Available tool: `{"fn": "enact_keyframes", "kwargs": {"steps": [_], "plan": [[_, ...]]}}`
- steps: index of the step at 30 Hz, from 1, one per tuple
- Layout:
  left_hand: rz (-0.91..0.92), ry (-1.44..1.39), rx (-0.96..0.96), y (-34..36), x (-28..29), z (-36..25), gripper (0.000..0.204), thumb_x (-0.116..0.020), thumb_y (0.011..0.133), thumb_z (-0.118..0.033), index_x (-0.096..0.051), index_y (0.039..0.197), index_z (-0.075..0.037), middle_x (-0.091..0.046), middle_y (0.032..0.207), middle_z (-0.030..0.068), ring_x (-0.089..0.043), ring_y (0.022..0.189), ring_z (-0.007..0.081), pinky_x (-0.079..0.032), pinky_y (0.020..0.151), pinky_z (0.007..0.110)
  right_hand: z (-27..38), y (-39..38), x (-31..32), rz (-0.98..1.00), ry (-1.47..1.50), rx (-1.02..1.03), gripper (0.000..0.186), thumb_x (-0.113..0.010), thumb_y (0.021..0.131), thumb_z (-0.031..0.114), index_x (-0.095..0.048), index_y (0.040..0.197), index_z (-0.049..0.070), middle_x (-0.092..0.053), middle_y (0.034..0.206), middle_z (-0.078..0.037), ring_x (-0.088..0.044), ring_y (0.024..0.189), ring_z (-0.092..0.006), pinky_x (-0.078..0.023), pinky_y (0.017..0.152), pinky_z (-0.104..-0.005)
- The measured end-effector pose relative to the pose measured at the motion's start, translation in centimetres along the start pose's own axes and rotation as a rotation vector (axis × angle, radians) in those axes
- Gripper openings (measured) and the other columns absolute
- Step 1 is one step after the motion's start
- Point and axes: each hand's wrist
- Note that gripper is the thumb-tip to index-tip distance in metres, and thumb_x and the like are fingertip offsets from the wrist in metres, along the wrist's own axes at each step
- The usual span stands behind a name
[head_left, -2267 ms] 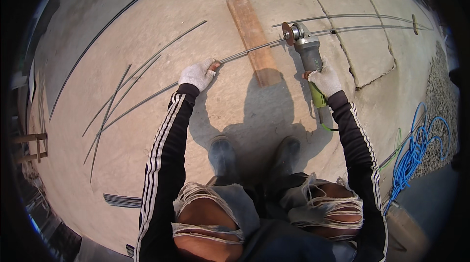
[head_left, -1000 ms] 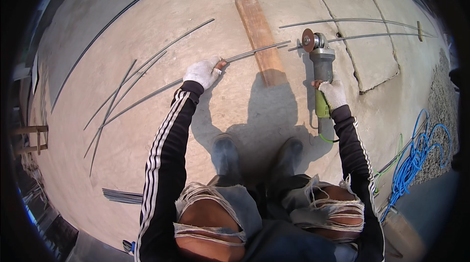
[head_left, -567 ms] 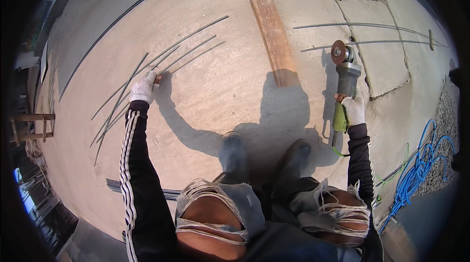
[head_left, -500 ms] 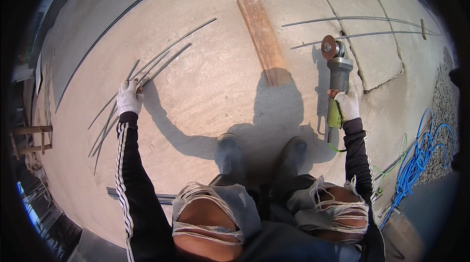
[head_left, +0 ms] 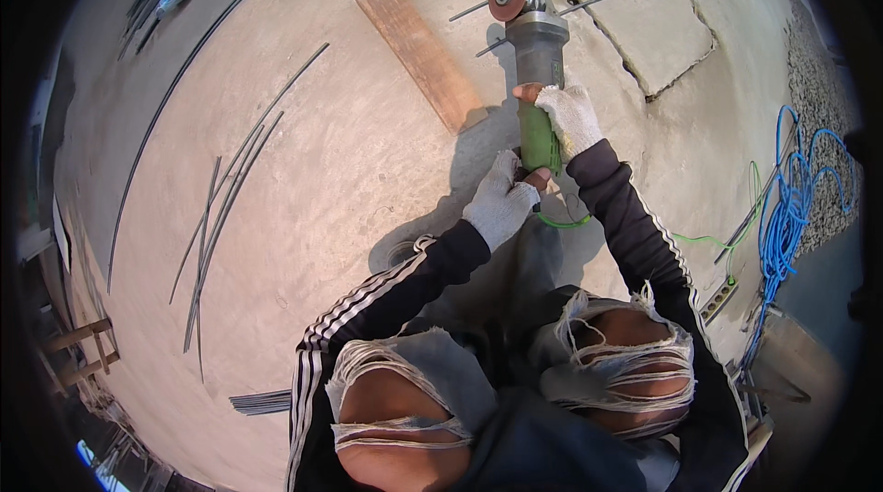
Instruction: The person uses an angle grinder to cut steel rods on a wooden block, then bends the cut pieces by hand and aligns them on the floor. The person repeats the cutting and bending process multiple times.
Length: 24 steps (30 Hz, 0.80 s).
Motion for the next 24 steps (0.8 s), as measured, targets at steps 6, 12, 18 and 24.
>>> {"fn": "enact_keyframes", "kwargs": {"steps": [6,12,18,24], "plan": [[-0.124,-0.165,0.034,-0.7,-0.5,0.4,0.031,-0.069,0.102,-0.018,-0.058,0.124,0.001,-0.066,0.101,0.0026,-0.06,0.086,0.0094,-0.049,0.076,0.026,-1.3,0.1,-1.0,-0.038,-0.06,0.096,0.044,-0.084,0.08,0.016,-0.06,0.115,0.003,-0.068,0.093,-0.006,-0.065,0.078,-0.0165,-0.054,0.069,-0.0331],[-0.053,-0.304,0.058,-0.9,0.2,1.5,0.039,-0.065,0.104,-0.016,-0.052,0.137,0.0,-0.067,0.115,0.007,-0.068,0.095,0.0132,-0.05,0.075,0.026,-2.7,0.1,-1.2,-0.088,-0.21,0.236,0.047,-0.085,0.081,0.017,-0.06,0.118,0.003,-0.067,0.096,-0.005,-0.063,0.083,-0.0137,-0.053,0.072,-0.0316],[0.113,-0.121,0.174,-0.2,2.5,1.3,0.047,-0.074,0.097,-0.019,-0.052,0.135,-0.003,-0.064,0.121,0.0049,-0.064,0.106,0.0153,-0.054,0.089,0.032,-3.6,-1.4,-0.5,0.067,-0.07,0.01,0.048,-0.085,0.079,0.016,-0.059,0.117,0.001,-0.066,0.095,-0.005,-0.062,0.085,-0.0149,-0.052,0.073,-0.0307],[0.044,0.152,-0.137,-2.0,1.0,2.2,0.043,-0.076,0.091,-0.012,-0.054,0.126,-0.002,-0.067,0.108,0.0077,-0.066,0.096,0.0172,-0.055,0.084,0.034,-3.6,-3.4,-0.8,0.014,0.075,0.181,0.052,-0.083,0.083,0.016,-0.058,0.126,-0.001,-0.067,0.105,-0.009,-0.063,0.095,-0.0174,-0.053,0.083,-0.0321]]}}
Point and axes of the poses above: each hand's wrist, its own y-axis towards the middle knuckle, its own x-axis out of the back of the hand, z = x × y
